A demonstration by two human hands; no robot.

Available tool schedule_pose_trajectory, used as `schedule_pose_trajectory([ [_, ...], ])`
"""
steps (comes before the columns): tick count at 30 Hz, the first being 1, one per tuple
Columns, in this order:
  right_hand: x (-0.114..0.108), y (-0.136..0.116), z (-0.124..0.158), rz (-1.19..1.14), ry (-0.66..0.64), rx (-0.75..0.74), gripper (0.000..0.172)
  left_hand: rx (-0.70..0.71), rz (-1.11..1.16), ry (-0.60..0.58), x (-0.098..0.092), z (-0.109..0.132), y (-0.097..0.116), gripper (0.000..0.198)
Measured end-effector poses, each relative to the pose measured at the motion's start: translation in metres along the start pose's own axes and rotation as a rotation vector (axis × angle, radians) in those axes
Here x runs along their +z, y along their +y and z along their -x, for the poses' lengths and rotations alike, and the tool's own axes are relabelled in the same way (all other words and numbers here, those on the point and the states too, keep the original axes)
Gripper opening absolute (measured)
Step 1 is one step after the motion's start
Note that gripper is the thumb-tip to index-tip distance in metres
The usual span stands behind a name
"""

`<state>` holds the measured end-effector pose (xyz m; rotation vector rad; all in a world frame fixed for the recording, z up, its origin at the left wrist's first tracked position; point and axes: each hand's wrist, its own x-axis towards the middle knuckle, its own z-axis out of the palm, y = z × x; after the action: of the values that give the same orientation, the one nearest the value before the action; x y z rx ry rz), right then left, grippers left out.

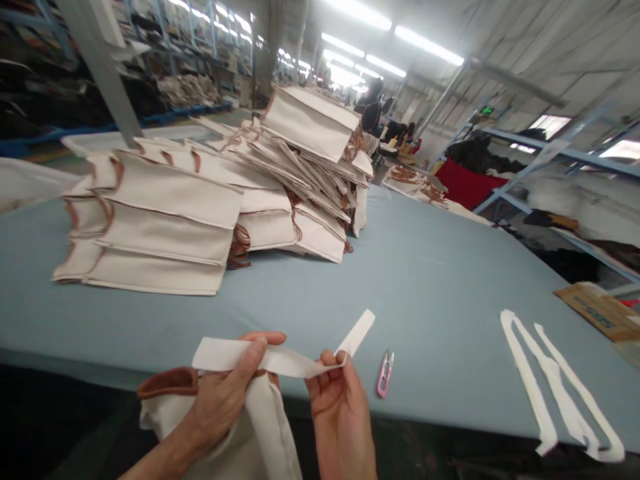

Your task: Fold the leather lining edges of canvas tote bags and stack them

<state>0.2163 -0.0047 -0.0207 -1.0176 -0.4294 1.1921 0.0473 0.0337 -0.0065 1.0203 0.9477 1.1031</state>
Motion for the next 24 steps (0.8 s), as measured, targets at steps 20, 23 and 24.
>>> schedule_pose_trajectory([
  [20,0.095,-0.014,0.018,0.771,-0.65,-0.41,0.014,0.045,-0.227,-0.203,-0.024,0.027,0.02,0.043],
  [23,0.08,-0.017,0.005,0.598,-0.353,-0.275,0.022,-0.001,-0.247,-0.078,-0.041,0.03,0.014,0.048],
  [24,0.073,-0.016,0.001,0.543,-0.262,-0.239,0.028,-0.026,-0.26,-0.003,-0.048,0.031,0.011,0.051],
])
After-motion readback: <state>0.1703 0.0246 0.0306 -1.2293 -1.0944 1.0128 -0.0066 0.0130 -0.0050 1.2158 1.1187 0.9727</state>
